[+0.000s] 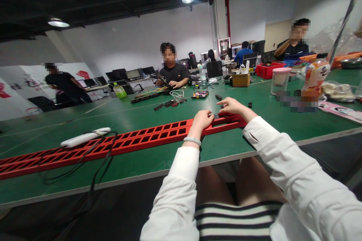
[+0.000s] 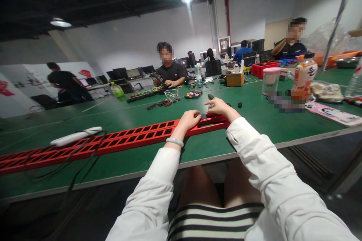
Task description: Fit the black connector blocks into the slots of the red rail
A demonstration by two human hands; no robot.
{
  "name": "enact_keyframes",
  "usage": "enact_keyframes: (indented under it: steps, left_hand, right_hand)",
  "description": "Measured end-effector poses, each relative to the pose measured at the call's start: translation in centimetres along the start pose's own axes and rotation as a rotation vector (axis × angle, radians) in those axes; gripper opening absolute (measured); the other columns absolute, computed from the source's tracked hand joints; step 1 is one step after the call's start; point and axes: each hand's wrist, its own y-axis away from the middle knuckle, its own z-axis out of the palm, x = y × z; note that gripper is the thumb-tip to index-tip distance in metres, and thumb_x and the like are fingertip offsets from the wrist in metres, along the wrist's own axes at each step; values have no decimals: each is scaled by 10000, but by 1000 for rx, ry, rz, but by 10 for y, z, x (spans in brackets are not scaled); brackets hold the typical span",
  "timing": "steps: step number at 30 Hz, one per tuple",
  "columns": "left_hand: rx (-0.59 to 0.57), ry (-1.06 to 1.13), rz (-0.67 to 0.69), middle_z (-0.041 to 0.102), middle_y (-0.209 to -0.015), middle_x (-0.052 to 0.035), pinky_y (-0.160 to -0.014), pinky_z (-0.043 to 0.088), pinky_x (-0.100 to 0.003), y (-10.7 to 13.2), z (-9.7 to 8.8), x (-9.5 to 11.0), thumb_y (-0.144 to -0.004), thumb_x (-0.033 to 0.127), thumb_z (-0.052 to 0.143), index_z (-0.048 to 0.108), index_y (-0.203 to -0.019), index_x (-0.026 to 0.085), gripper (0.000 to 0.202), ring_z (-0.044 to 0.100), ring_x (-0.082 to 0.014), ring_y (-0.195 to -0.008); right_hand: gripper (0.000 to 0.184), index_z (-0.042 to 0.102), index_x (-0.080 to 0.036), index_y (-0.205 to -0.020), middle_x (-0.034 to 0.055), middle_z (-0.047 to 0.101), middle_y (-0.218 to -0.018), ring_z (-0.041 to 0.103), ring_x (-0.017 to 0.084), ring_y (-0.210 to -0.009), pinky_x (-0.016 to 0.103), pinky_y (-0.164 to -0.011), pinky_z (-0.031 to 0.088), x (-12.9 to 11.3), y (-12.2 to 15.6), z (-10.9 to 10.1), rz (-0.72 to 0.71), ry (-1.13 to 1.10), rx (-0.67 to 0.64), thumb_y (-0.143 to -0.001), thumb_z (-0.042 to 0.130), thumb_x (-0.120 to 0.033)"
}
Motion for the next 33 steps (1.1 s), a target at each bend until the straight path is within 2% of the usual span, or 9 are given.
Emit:
enact_keyframes:
  steps: [4,9,13,24,33]
  left_hand:
    - [5,30,115,520,-1166,-80,-859,441,-416,5,-4,6,-874,312,487,526,-1110,176,275,529,-199,-1009]
    - [-29,59,222,541,-1141,-71,-874,432,-411,8,-6,8,-879,312,478,554,-1066,180,242,532,-192,-1007]
    - [-35,66,275,547,-1136,-72,-880,427,-413,7,-3,5,-879,318,478,560,-1055,177,240,534,-190,-1006]
    - [-49,74,280,559,-1114,-67,-859,441,-399,4,1,2,-879,322,477,566,-1043,175,237,546,-185,-980]
    - [-62,70,229,546,-1120,-65,-823,464,-378,5,-1,4,-876,320,482,554,-1060,178,243,550,-184,-956]
  right_hand:
    - [566,554,-137,-1190,94,646,-1034,601,181,-877,227,-729,451,1,2,3,-1,-84,-66,-652,675,-267]
    - [441,635,-126,-1038,82,661,-977,605,185,-858,234,-725,454,-1,3,5,-7,-142,-120,-615,696,-237]
    - [460,633,-121,-988,67,660,-899,600,174,-803,222,-657,453,0,1,7,-18,-165,-132,-551,730,-229]
    - [526,606,-125,-1009,91,652,-976,599,193,-860,259,-720,460,6,-2,15,-19,-203,-94,-527,757,-274]
    - [473,637,-134,-969,82,667,-976,614,197,-859,253,-731,472,7,-2,17,-24,-236,-169,-539,756,-292]
